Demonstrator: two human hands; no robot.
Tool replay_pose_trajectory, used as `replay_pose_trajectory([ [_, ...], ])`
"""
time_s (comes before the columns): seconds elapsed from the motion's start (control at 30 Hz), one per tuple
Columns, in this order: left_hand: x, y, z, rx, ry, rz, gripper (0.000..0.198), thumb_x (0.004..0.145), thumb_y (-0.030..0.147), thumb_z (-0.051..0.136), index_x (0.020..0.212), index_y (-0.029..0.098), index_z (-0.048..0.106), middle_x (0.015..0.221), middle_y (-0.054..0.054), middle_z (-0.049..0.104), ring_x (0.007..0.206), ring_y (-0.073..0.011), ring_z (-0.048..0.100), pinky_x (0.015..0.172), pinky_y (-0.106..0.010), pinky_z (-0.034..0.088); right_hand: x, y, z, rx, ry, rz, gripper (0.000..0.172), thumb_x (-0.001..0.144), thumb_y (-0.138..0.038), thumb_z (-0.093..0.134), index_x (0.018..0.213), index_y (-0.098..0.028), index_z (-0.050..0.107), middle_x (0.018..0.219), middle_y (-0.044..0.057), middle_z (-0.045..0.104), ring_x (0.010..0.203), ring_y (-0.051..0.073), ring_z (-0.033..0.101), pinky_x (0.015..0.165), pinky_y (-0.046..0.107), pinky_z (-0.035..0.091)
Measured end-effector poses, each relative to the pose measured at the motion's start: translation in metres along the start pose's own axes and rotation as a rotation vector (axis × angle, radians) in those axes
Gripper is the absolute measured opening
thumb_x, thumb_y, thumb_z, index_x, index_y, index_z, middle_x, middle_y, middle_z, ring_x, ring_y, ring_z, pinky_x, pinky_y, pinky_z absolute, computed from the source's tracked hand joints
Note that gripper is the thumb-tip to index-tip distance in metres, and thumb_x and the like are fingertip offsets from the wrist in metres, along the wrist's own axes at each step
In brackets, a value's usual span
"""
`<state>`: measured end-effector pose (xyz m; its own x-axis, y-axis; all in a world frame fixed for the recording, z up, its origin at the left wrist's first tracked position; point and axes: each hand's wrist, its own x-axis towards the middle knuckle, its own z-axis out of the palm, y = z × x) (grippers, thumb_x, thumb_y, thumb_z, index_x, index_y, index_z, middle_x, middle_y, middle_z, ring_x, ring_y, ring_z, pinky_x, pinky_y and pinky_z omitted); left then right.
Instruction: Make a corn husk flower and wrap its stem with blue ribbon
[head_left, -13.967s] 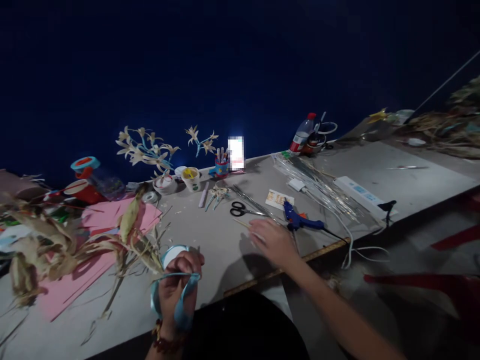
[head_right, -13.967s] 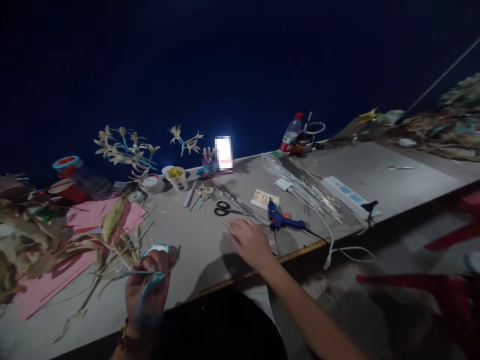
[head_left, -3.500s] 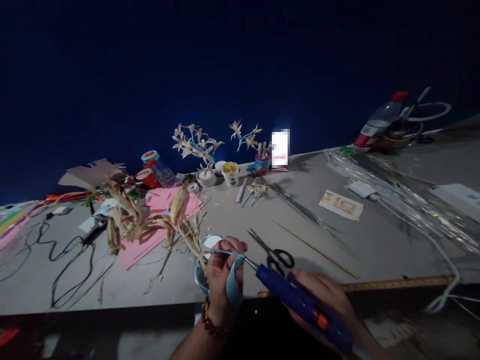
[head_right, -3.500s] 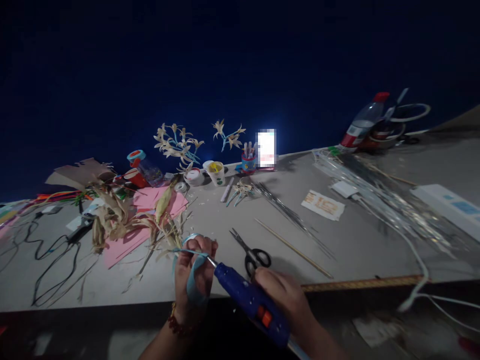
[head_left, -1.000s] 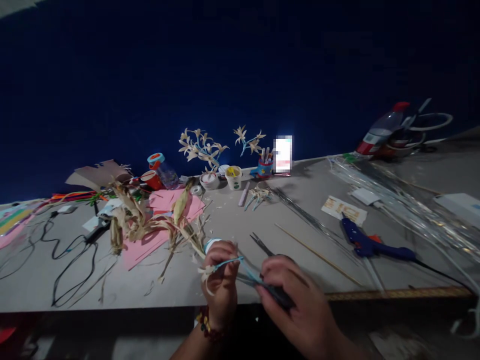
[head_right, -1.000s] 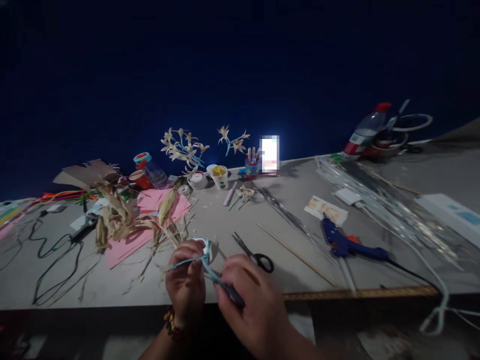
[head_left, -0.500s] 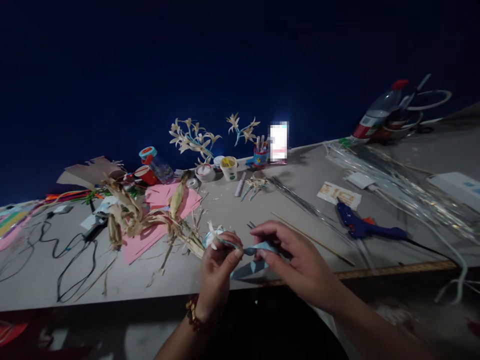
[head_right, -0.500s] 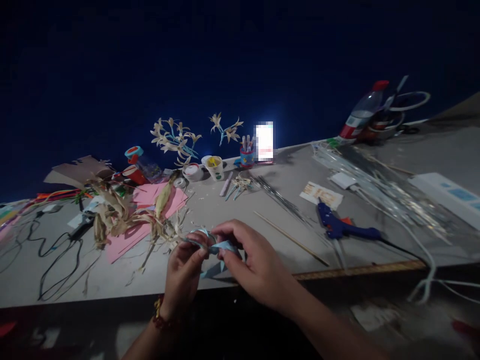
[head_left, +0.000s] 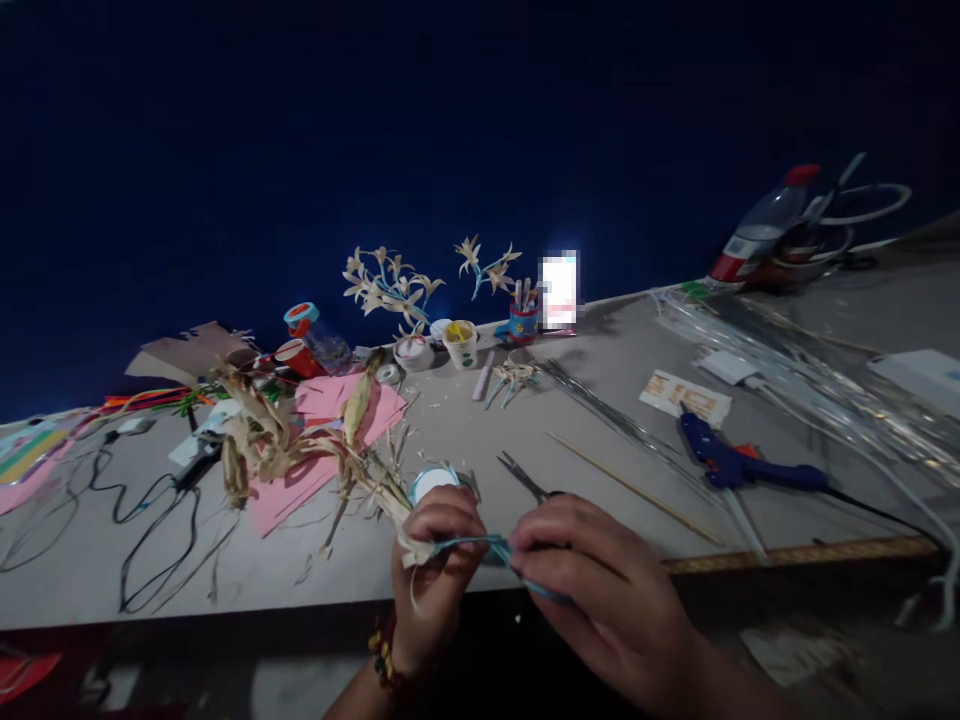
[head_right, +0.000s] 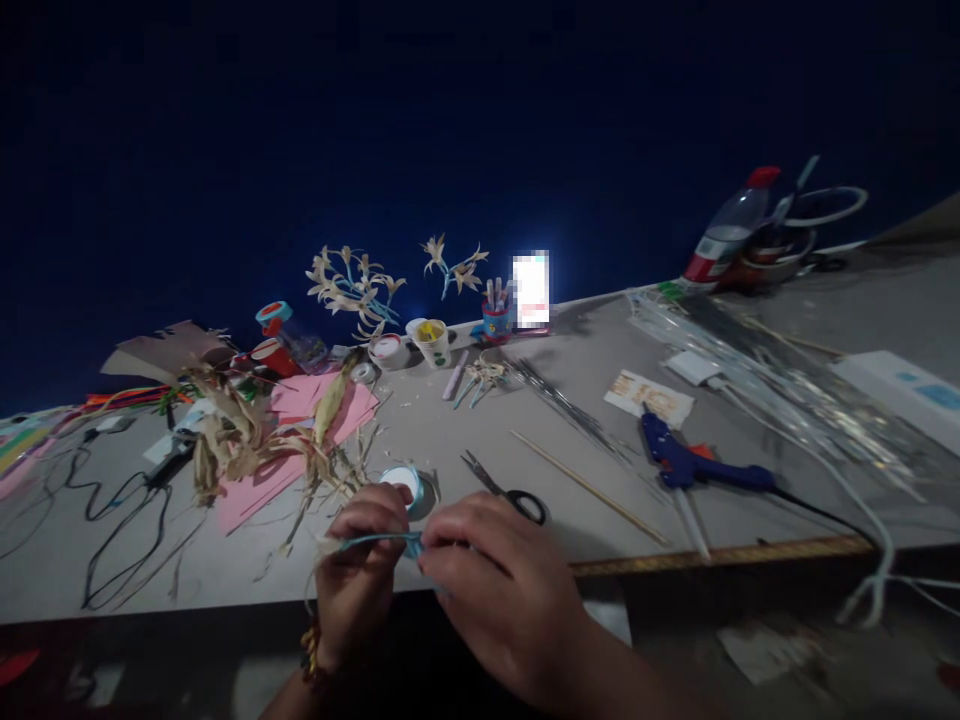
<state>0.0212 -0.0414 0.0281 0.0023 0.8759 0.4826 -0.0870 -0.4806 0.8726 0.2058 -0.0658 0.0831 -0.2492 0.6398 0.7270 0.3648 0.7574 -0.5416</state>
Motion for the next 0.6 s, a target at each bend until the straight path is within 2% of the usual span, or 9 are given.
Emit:
replay_pose_trajectory([
  [0.1,0.004,0.009,-0.006,0.066,-0.163,0.094,0.007,0.091,0.023,0.064,0.084,0.022,0.066,0.078,0.0,0.063,0.079,-0.018,0.059,0.095,-0.044,0.048,0.0,0.0,-0.001,-0.012,0.009,-0.094,0.019,0.088,-0.002,0.055,0.093,-0.017,0.064,0.087,0.006,0.072,0.077,0.016,0.064,0.072,0.028,0.055],
  [0.33,0.018,0.024,-0.01,0.115,-0.266,0.176,0.005,0.088,0.022,0.066,0.083,0.021,0.065,0.075,0.001,0.063,0.07,-0.0158,0.061,0.09,-0.044,0.051,-0.001,0.007,-0.002,0.004,-0.011,-0.142,0.016,0.094,-0.008,0.052,0.095,-0.017,0.065,0.084,0.006,0.072,0.073,0.015,0.064,0.068,0.028,0.055],
  [0.4,0.021,0.025,-0.013,0.117,-0.315,0.199,0.002,0.087,0.019,0.066,0.086,0.022,0.067,0.074,0.0,0.065,0.07,-0.017,0.062,0.09,-0.047,0.05,-0.002,0.009,-0.003,0.024,-0.037,-0.129,0.017,0.094,-0.008,0.052,0.097,-0.019,0.065,0.085,0.005,0.072,0.073,0.015,0.063,0.067,0.028,0.054],
  [0.6,0.026,0.025,-0.025,0.094,-0.482,0.162,0.017,0.084,0.016,0.065,0.095,0.026,0.072,0.077,-0.004,0.071,0.069,-0.0205,0.065,0.096,-0.054,0.046,-0.009,0.016,-0.008,0.149,-0.155,-0.05,0.016,0.092,-0.012,0.055,0.101,-0.022,0.064,0.09,0.006,0.071,0.077,0.017,0.064,0.07,0.031,0.053],
])
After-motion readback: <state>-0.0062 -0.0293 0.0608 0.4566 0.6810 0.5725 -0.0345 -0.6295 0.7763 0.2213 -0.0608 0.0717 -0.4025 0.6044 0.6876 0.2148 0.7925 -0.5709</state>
